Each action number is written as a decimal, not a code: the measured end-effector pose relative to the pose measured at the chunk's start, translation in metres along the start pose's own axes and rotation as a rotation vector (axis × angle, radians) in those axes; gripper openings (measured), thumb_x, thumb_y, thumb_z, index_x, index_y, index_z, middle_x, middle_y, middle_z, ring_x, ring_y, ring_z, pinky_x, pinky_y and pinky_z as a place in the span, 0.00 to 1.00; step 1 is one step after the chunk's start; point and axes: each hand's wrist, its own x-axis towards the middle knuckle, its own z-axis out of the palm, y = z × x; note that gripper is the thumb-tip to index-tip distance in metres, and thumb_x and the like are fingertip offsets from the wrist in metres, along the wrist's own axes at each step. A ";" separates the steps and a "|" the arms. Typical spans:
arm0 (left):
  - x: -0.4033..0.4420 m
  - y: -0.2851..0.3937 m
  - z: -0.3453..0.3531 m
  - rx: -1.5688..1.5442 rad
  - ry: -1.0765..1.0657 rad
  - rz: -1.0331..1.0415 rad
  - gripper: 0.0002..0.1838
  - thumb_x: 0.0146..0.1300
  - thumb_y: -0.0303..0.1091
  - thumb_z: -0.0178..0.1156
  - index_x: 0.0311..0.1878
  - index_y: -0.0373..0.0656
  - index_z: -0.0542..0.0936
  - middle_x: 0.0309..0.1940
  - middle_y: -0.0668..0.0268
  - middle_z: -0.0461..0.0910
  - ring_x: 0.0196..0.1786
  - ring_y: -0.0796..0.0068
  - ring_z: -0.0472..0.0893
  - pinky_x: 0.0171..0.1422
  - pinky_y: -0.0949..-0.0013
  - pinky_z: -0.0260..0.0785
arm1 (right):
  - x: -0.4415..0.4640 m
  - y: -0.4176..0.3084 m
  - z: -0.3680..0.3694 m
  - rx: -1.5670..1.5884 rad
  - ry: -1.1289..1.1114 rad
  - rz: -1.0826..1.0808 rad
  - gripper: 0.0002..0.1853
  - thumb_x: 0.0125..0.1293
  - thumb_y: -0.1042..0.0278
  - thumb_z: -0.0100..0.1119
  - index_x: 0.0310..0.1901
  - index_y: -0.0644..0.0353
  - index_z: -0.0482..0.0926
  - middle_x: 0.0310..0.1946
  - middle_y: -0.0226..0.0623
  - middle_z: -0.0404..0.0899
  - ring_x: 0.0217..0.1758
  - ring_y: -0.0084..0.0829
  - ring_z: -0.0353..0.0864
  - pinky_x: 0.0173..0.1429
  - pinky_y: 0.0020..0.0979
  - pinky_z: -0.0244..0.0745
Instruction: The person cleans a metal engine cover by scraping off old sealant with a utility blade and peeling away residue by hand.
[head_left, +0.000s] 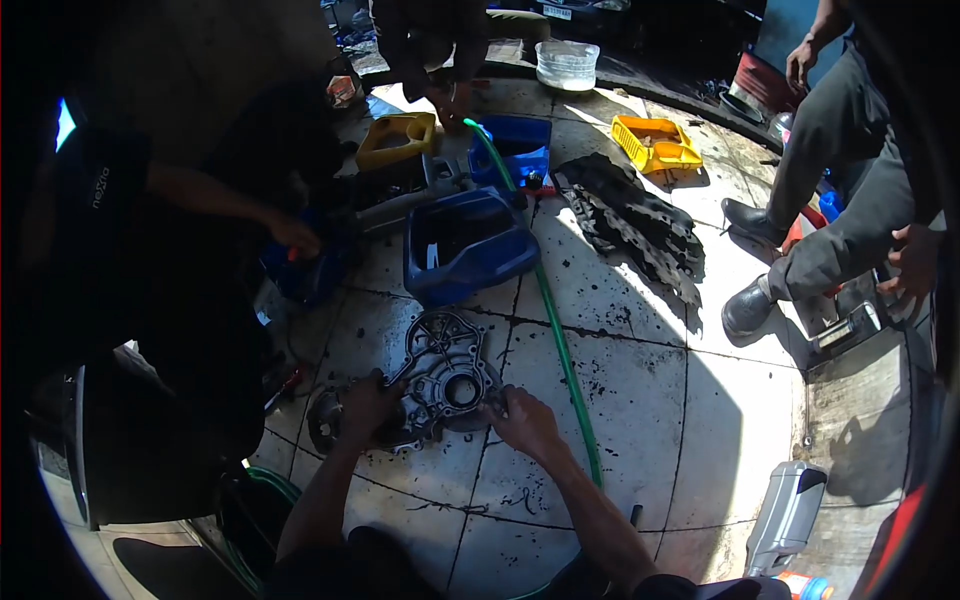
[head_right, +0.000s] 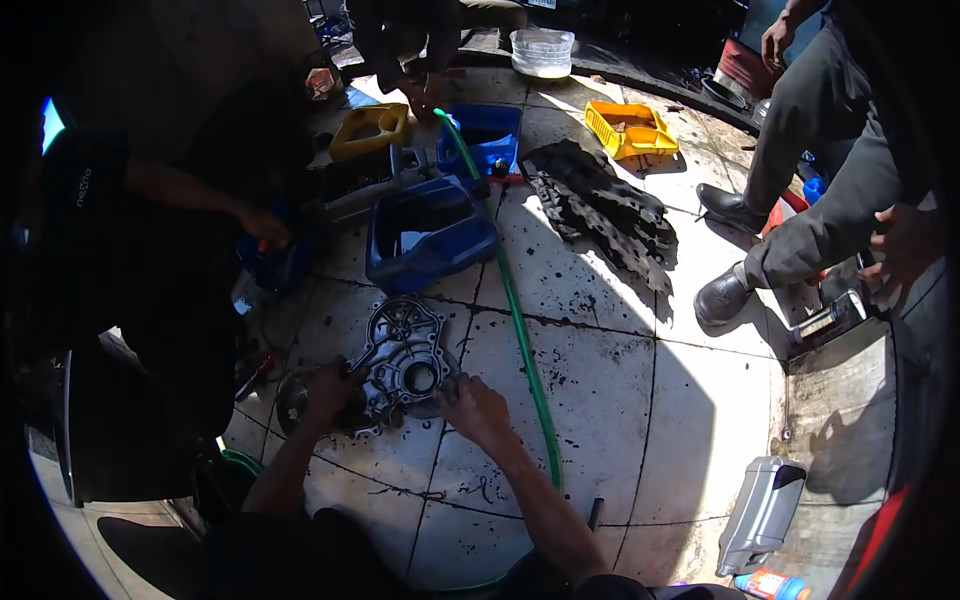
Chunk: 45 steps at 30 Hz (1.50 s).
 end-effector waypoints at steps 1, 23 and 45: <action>-0.004 0.002 0.000 0.019 -0.025 -0.005 0.27 0.66 0.60 0.60 0.44 0.40 0.80 0.36 0.50 0.85 0.44 0.48 0.85 0.59 0.42 0.65 | -0.004 -0.003 0.005 -0.009 -0.019 -0.007 0.24 0.68 0.46 0.62 0.45 0.63 0.80 0.39 0.48 0.85 0.43 0.51 0.85 0.47 0.48 0.79; 0.026 -0.060 -0.037 -0.409 -0.295 0.087 0.13 0.58 0.32 0.66 0.43 0.34 0.86 0.32 0.55 0.87 0.36 0.66 0.87 0.44 0.62 0.77 | 0.014 -0.016 0.020 0.211 0.030 0.168 0.24 0.79 0.48 0.43 0.48 0.65 0.76 0.42 0.60 0.81 0.46 0.62 0.81 0.51 0.53 0.73; 0.086 -0.013 -0.008 0.117 0.527 0.481 0.12 0.64 0.29 0.62 0.50 0.38 0.84 0.53 0.48 0.81 0.57 0.50 0.80 0.59 0.53 0.71 | -0.026 0.005 0.008 0.950 -0.225 0.514 0.14 0.82 0.59 0.45 0.45 0.62 0.72 0.24 0.31 0.73 0.26 0.22 0.77 0.33 0.27 0.77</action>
